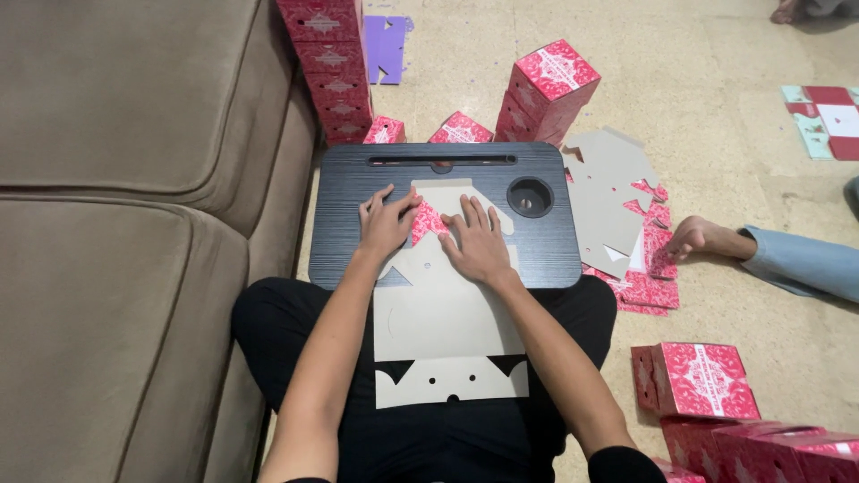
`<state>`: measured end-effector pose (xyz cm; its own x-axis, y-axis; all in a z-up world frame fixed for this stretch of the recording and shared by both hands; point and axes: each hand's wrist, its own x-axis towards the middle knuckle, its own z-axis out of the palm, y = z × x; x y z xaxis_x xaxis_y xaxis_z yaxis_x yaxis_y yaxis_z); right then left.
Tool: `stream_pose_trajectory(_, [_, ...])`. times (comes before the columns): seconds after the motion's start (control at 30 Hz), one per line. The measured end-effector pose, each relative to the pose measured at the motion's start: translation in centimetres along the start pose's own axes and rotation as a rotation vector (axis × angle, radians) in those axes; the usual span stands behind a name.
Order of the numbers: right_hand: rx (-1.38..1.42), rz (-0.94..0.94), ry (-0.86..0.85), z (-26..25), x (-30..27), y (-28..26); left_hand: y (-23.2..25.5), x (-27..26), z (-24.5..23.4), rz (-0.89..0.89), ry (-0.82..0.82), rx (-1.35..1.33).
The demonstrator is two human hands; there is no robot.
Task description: The person assembles a flat-packed cardboard box by folding the sides and tucking the flaps into place. They then place the completed box aside and begin assembling another one.
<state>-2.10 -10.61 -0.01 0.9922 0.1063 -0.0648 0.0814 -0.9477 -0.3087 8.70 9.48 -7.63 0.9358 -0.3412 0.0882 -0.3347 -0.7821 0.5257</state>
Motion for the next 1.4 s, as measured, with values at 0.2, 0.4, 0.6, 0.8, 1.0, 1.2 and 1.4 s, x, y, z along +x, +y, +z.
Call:
stream_pose_trajectory(0.2, [-0.007,0.007,-0.021,0.0,-0.4,0.0,2.7,-1.4,-5.2,0.015,-0.331,0.066])
stream_pose_trajectory(0.4, [0.005,-0.003,-0.003,0.3,0.0,0.2,3.9,-1.5,-6.8,0.043,-0.394,0.112])
stream_pose_trajectory(0.6, [0.001,-0.008,0.011,0.0,-0.4,-0.1,4.1,-1.5,-6.9,0.022,-0.413,0.106])
stream_pose_trajectory(0.8, [0.006,0.02,-0.031,-0.8,-0.5,-0.6,0.7,1.8,0.1,-0.115,-0.133,0.104])
stream_pose_trajectory(1.0, [-0.009,0.031,-0.034,-0.6,-0.3,-0.5,0.3,1.6,0.2,-0.034,-0.133,0.184])
stream_pose_trajectory(1.2, [-0.007,0.022,-0.018,-0.7,-0.4,-0.7,2.0,0.2,-3.9,0.052,-0.383,0.197])
stream_pose_trajectory(1.4, [0.034,0.021,0.023,0.0,-0.2,0.0,7.8,-3.8,-8.3,0.0,-0.359,0.088])
